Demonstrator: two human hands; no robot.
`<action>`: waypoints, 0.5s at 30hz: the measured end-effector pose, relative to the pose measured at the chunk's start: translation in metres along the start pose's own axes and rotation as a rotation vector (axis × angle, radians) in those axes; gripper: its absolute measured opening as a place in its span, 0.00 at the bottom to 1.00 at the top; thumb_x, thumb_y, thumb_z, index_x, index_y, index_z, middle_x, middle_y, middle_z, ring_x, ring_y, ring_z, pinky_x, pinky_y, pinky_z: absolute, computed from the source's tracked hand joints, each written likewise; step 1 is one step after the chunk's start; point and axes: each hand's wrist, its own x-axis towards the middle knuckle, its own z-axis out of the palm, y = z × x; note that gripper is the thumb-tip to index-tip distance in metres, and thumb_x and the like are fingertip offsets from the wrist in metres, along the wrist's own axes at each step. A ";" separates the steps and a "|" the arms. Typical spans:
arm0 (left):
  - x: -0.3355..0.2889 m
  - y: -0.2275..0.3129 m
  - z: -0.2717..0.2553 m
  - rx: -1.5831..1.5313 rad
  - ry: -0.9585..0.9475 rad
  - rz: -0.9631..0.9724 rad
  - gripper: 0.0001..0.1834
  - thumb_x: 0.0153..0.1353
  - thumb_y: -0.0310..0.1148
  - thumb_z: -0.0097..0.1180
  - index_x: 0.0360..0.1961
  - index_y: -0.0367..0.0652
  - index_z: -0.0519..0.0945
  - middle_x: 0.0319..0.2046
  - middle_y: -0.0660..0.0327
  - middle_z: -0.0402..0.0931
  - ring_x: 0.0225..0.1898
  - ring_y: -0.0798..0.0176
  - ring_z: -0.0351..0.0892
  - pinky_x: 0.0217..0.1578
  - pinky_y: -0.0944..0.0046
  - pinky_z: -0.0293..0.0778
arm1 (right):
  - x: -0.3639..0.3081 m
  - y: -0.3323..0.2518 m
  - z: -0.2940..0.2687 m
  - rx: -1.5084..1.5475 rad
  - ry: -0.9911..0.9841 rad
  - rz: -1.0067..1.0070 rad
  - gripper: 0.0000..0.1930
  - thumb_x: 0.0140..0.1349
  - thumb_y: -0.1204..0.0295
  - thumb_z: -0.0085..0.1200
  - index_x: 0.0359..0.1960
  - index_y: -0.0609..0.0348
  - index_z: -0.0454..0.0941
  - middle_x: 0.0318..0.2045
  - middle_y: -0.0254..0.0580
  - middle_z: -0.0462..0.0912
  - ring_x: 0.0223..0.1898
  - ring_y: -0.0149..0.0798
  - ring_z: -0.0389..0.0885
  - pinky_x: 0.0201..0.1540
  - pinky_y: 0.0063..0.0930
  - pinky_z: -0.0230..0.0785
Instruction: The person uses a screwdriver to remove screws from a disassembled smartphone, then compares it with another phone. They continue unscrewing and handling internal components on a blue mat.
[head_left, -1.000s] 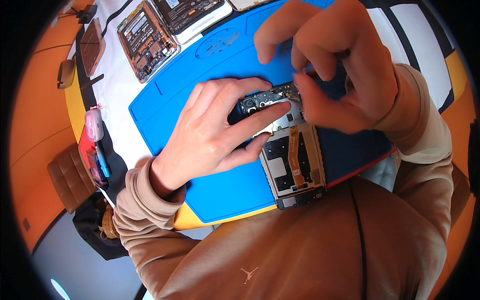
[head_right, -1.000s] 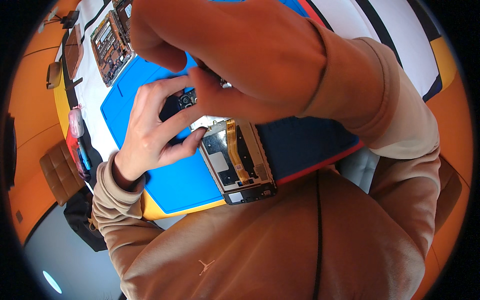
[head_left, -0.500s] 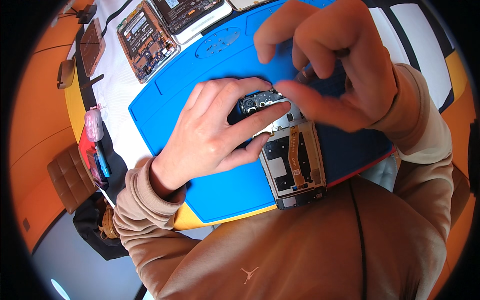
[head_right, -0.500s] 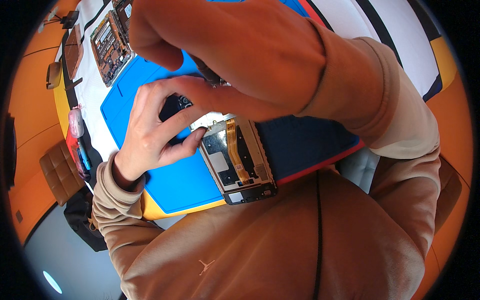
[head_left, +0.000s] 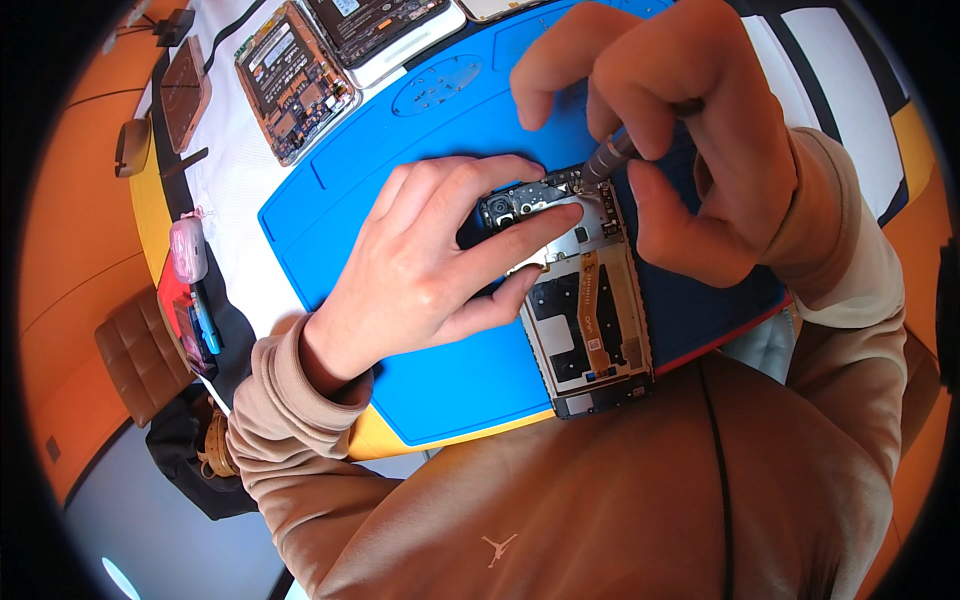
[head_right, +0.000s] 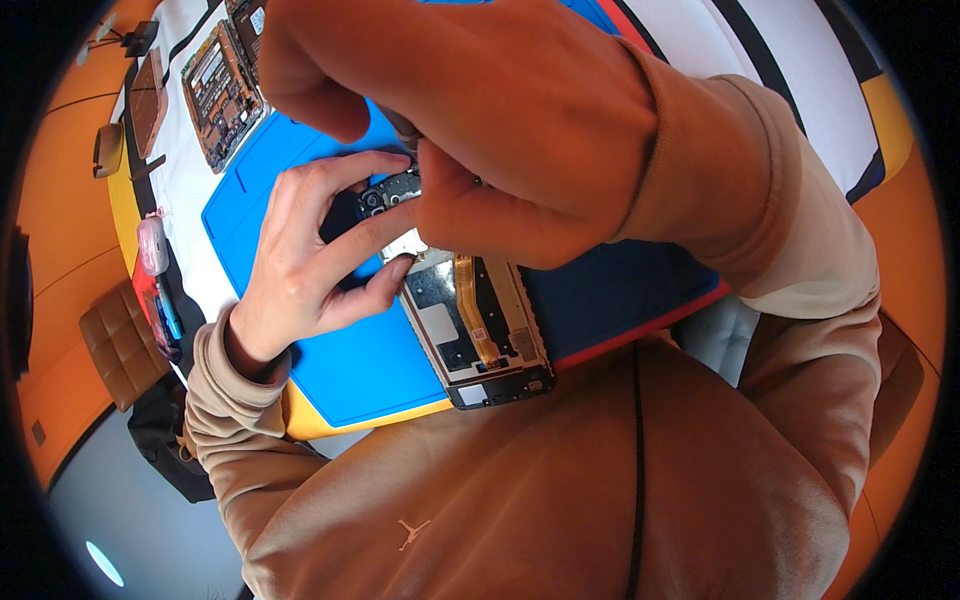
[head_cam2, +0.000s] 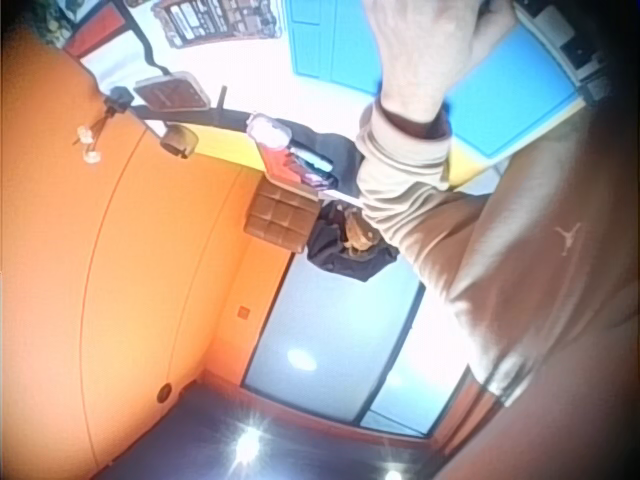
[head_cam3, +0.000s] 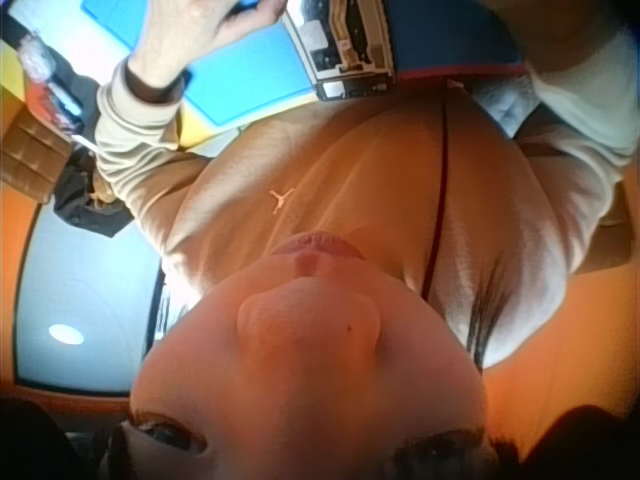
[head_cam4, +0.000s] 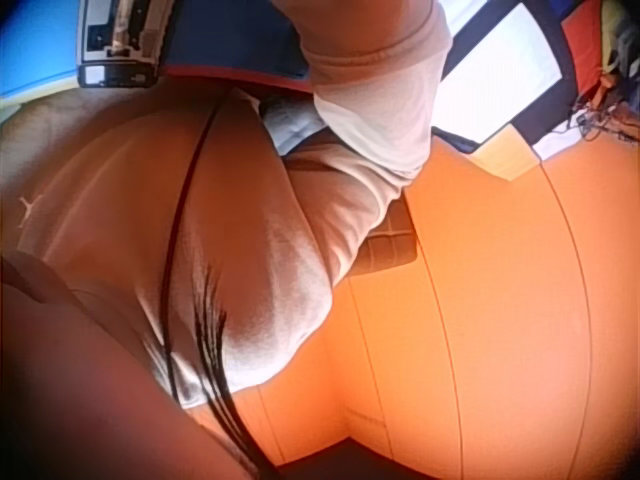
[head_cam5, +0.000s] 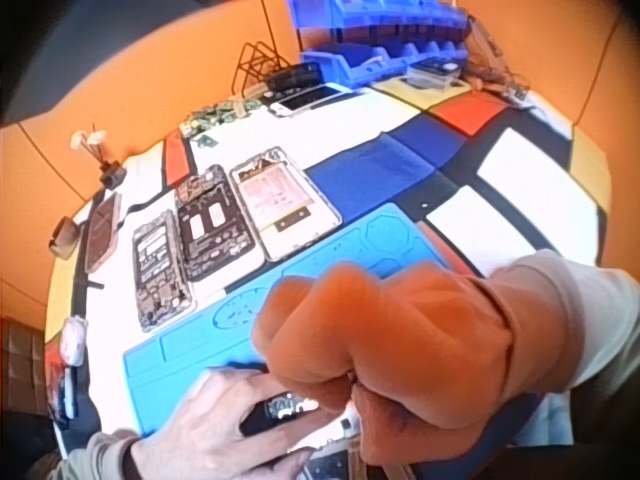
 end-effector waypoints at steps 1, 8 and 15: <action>0.000 0.000 0.000 -0.001 0.002 0.001 0.24 0.45 0.33 0.68 0.49 0.50 0.85 0.50 0.60 0.75 0.46 0.57 0.73 0.46 0.60 0.69 | 0.000 0.000 0.000 -0.015 0.001 -0.010 0.12 0.57 0.86 0.51 0.43 0.68 0.67 0.28 0.42 0.69 0.29 0.38 0.71 0.30 0.30 0.66; -0.001 0.000 0.000 0.008 -0.006 -0.002 0.24 0.45 0.33 0.68 0.49 0.51 0.85 0.50 0.61 0.75 0.46 0.57 0.73 0.46 0.59 0.69 | 0.004 -0.012 -0.005 -0.005 0.007 0.028 0.14 0.54 0.88 0.48 0.43 0.68 0.66 0.27 0.41 0.68 0.28 0.37 0.70 0.30 0.29 0.65; 0.000 0.000 0.000 0.007 0.001 0.001 0.24 0.45 0.33 0.68 0.49 0.50 0.85 0.50 0.60 0.75 0.46 0.56 0.73 0.46 0.59 0.69 | 0.006 -0.012 -0.012 -0.094 -0.103 0.086 0.14 0.55 0.87 0.48 0.43 0.67 0.65 0.29 0.42 0.67 0.32 0.37 0.71 0.30 0.27 0.65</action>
